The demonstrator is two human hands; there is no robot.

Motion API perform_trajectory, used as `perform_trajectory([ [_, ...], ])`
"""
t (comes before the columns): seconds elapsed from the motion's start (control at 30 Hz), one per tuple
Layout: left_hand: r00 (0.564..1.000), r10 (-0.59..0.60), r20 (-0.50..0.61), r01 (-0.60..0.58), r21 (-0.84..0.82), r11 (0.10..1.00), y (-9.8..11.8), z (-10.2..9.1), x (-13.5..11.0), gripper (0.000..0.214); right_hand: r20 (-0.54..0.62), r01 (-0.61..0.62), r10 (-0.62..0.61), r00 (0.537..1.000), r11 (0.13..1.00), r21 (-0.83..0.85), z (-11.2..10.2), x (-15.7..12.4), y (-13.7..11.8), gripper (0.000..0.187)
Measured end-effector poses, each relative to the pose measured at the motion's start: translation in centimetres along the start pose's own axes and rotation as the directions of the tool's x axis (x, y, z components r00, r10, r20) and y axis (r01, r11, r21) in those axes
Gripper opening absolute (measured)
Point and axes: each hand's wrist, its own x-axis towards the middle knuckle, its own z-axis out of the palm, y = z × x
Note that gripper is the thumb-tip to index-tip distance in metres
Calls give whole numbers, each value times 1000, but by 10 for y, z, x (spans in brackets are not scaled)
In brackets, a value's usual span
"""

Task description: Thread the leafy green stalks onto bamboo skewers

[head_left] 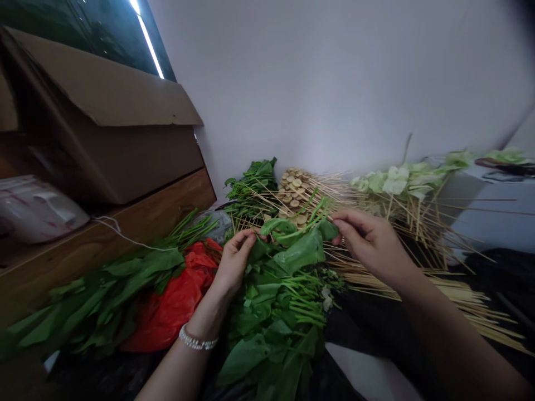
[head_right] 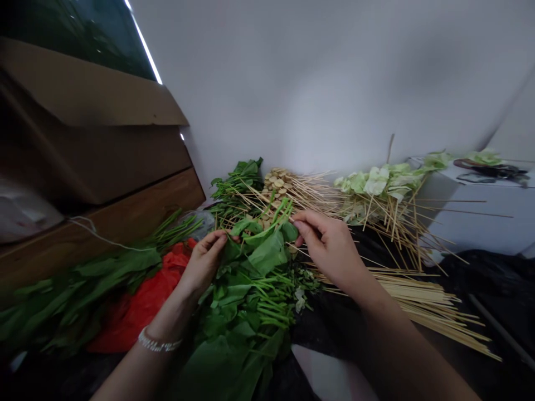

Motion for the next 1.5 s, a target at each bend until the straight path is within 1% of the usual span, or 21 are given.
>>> perform_trajectory([
  [0.07, 999, -19, -29, 16, -95, 995, -1, -1, 2, 36, 132, -4, -3, 991, 999, 50, 1, -1, -1, 23],
  [0.13, 998, -60, -26, 55, -154, 986, -1, -1, 3, 38, 256, 3, -16, 967, 999, 51, 4, -2, -2, 23],
  [0.2, 995, -102, -12, 98, -201, 975, 0, -1, 3, 41, 329, 25, -26, 944, 1000, 8, 8, -3, -4, 23],
  [0.27, 992, -127, -1, 123, -226, 966, 0, -1, 3, 42, 359, 59, -35, 933, 997, -55, 14, -4, -4, 24],
  [0.37, 992, -125, 2, 122, -242, 963, 1, -1, 3, 40, 379, 97, -43, 924, 987, -125, 23, -5, -2, 25],
  [0.5, 995, -101, -12, 94, -257, 962, 2, 0, 2, 37, 383, 103, -40, 923, 984, -146, 29, -7, 0, 25],
  [0.7, 996, -82, -44, 70, -228, 971, 2, 1, 1, 35, 395, 83, -15, 918, 984, -155, 32, -9, -1, 26],
  [0.97, 994, -90, -59, 76, -209, 975, -1, 0, 1, 36, 398, 103, -17, 917, 975, -196, 35, -9, -2, 26],
  [1.17, 992, -100, -71, 87, -168, 982, -4, -2, 2, 37, 390, 72, -5, 921, 985, -158, 37, -12, -5, 25],
  [1.37, 995, -77, -62, 62, -213, 975, -5, 0, 2, 36, 390, 63, 0, 921, 987, -150, 39, -12, -4, 25],
  [1.5, 993, -120, -15, 113, -221, 969, -4, 1, 1, 36, 377, 74, -18, 926, 988, -134, 43, -13, -2, 25],
])
